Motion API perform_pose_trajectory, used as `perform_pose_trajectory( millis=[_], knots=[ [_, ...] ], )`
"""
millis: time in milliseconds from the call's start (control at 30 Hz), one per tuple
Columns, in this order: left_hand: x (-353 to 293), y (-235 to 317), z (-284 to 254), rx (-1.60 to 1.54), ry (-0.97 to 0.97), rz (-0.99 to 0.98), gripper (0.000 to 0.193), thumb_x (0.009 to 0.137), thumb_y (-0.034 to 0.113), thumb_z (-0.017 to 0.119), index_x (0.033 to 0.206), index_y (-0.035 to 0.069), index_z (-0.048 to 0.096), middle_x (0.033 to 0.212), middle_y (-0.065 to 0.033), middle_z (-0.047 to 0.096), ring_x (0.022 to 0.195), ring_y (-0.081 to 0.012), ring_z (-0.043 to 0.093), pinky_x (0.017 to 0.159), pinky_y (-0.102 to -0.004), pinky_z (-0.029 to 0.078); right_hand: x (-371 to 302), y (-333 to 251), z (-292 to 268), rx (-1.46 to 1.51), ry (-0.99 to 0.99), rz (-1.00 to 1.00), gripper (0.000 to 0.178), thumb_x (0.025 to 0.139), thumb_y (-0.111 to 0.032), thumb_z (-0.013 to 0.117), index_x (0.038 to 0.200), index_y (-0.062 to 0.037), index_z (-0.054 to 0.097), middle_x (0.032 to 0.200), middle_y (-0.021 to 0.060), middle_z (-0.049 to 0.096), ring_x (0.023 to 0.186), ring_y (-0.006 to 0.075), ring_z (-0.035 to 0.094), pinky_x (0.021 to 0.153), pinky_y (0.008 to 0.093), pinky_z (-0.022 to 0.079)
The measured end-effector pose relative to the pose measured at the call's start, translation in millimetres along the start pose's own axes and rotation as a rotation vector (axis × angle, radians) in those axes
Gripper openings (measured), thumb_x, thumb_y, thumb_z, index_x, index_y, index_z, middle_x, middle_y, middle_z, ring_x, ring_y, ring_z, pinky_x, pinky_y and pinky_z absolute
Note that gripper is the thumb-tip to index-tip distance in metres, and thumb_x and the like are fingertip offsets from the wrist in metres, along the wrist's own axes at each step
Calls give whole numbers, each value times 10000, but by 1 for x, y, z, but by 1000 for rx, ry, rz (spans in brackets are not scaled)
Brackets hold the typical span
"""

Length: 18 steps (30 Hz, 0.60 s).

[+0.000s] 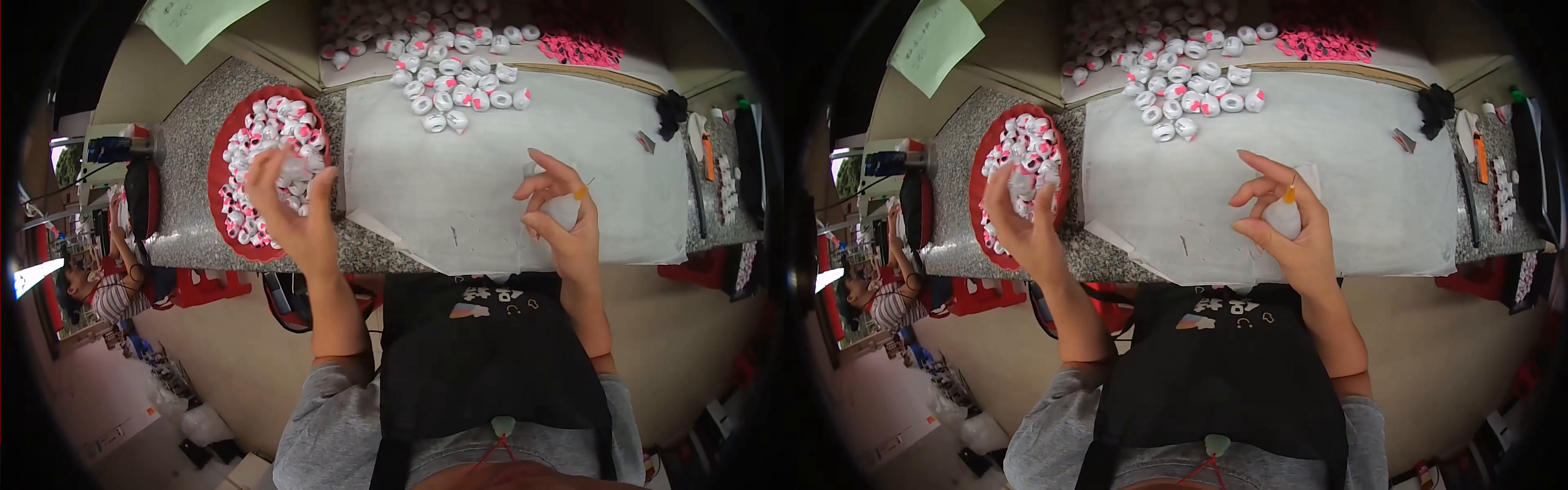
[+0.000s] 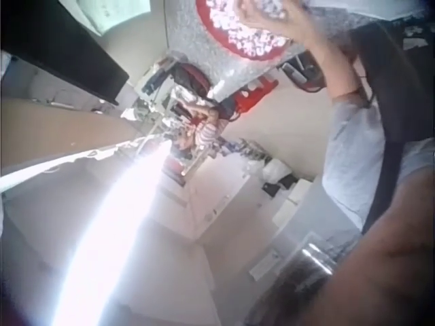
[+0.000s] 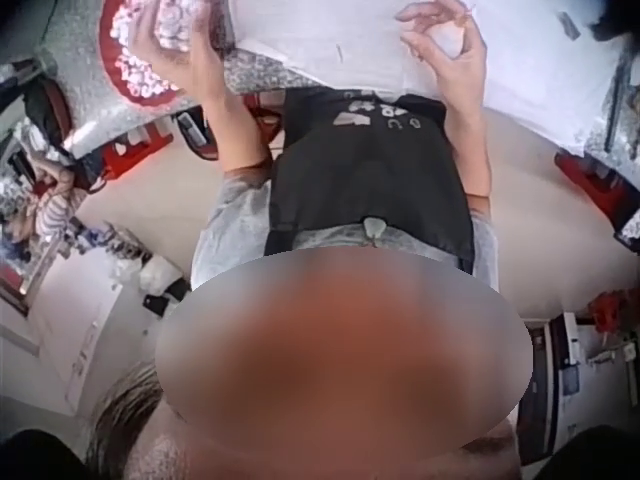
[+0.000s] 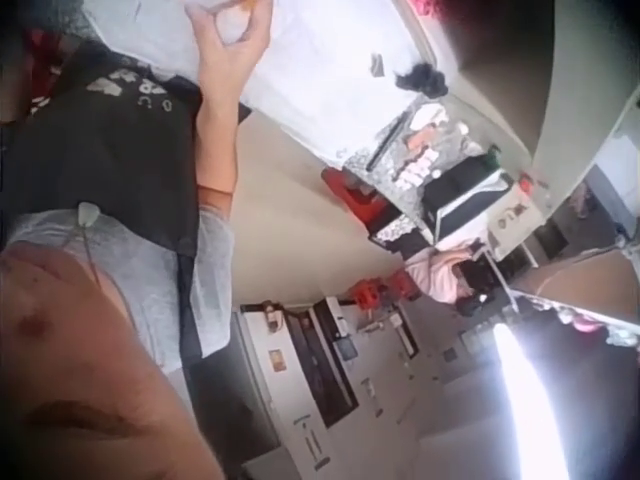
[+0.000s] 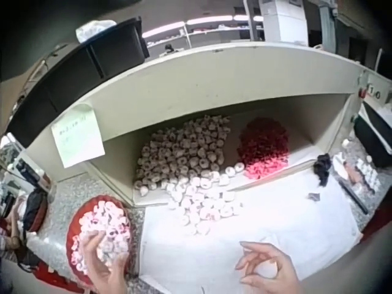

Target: The recorder is applying glue or paint to small plastic toy heads at an assembly workbench.

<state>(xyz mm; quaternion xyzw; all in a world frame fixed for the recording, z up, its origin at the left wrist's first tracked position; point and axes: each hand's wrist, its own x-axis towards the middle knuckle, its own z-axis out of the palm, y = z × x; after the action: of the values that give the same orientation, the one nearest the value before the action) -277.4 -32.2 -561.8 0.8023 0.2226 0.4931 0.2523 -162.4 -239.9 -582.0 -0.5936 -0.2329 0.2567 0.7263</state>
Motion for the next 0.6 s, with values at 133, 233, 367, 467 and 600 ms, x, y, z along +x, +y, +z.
perform_pose_trajectory(
  millis=[133, 233, 367, 467, 600],
  knots=[
    [23, 23, 38, 63, -325, 260, 379, 584, -11, 614, 946, 54, 524, 1013, -117, 473, 962, -264, 430, 828, -333, 316, -7, -4, -19, -9, 155, -26, 527, 607, 15, 517, 1105, 10, 346, 829, 102, 459, 509, 88, 406, 429, 183, 343],
    [22, 46, 97, -45, -654, 593, 305, 612, 21, 557, 915, 54, 542, 957, -113, 502, 916, -277, 455, 787, -344, 356, -16, -7, -16, 67, 187, -90, 501, 607, -7, 480, 1076, -12, 303, 890, 122, 420, 519, 113, 410, 430, 198, 345],
    [3, 36, 150, 217, -920, 663, 266, 618, 3, 570, 878, 58, 559, 949, -106, 524, 897, -258, 486, 762, -339, 391, -29, 1, -30, 198, 137, -111, 393, 592, -29, 402, 967, -41, 282, 942, 147, 378, 539, 160, 425, 441, 241, 360],
    [5, 38, 152, -39, -834, 552, 242, 633, 7, 564, 871, 52, 560, 948, -115, 521, 896, -261, 483, 750, -319, 400, -39, -3, -39, 202, 131, -133, 346, 617, -29, 407, 946, -32, 301, 940, 143, 377, 589, 174, 453, 455, 255, 382],
    [6, 59, 111, -543, -851, 16, 218, 703, 11, 527, 919, 38, 544, 920, -94, 535, 880, -192, 505, 733, -295, 405, -42, -18, -40, 226, 194, -67, 250, 693, -78, 452, 912, 3, 366, 944, 124, 378, 693, 200, 492, 503, 288, 433]
  ],
)
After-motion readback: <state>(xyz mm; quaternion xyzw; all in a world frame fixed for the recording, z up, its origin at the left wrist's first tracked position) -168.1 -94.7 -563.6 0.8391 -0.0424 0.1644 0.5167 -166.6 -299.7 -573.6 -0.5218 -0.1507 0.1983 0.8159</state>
